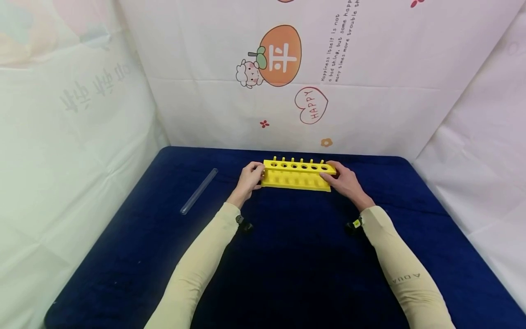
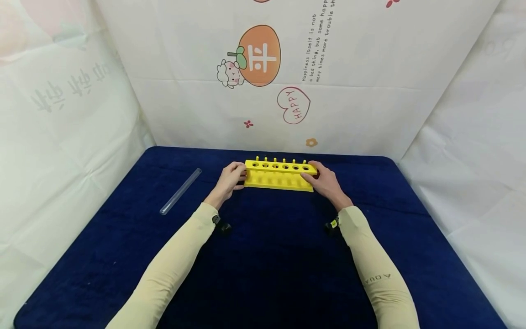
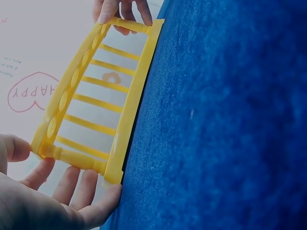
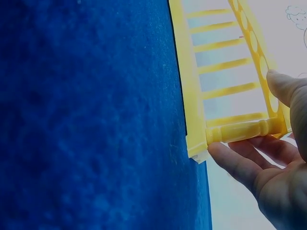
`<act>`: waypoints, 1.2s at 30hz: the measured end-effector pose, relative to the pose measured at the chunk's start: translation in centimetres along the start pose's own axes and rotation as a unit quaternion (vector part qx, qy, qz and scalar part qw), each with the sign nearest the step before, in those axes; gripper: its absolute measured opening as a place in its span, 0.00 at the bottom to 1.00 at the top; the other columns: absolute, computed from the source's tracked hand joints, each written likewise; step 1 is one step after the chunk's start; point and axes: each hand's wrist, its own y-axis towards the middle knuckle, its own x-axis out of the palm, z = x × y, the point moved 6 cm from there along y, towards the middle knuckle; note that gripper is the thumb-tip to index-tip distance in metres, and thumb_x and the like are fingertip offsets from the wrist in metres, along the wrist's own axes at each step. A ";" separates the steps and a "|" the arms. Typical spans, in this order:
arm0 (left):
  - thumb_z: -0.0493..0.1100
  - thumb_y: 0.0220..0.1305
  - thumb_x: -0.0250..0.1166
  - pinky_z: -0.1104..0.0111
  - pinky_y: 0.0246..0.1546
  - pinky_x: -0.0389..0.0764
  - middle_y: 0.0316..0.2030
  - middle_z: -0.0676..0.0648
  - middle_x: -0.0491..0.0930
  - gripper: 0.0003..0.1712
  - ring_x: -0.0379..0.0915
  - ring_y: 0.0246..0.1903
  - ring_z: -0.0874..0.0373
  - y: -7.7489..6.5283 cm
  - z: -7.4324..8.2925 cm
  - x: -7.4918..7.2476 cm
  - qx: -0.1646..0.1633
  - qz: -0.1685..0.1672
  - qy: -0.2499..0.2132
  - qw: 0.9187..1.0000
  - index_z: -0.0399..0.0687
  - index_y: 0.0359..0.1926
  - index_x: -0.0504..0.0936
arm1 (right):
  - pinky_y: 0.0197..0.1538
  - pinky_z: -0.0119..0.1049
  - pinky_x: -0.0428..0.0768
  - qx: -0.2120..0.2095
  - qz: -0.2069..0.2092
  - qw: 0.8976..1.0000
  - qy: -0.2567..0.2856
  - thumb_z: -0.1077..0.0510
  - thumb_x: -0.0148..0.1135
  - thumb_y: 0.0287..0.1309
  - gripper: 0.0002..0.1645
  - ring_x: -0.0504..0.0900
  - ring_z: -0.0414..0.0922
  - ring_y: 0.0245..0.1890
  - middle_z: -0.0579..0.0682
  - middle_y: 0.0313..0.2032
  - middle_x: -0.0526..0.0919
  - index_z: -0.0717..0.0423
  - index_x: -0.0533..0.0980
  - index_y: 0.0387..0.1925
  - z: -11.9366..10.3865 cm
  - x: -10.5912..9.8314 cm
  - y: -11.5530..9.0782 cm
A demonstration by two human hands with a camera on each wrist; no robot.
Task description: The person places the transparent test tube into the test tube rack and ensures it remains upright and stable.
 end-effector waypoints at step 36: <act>0.56 0.72 0.54 0.51 0.55 0.80 0.53 0.43 0.76 0.19 0.76 0.56 0.47 0.1 -0.3 -1.8 -0.017 0.005 -0.001 1.000 0.55 0.57 0.75 | 0.41 0.41 0.77 0.000 -0.003 1.000 0.011 0.32 0.55 0.64 0.44 0.77 0.52 0.42 0.60 0.54 0.76 0.53 0.61 0.71 -1.4 1.1 0.4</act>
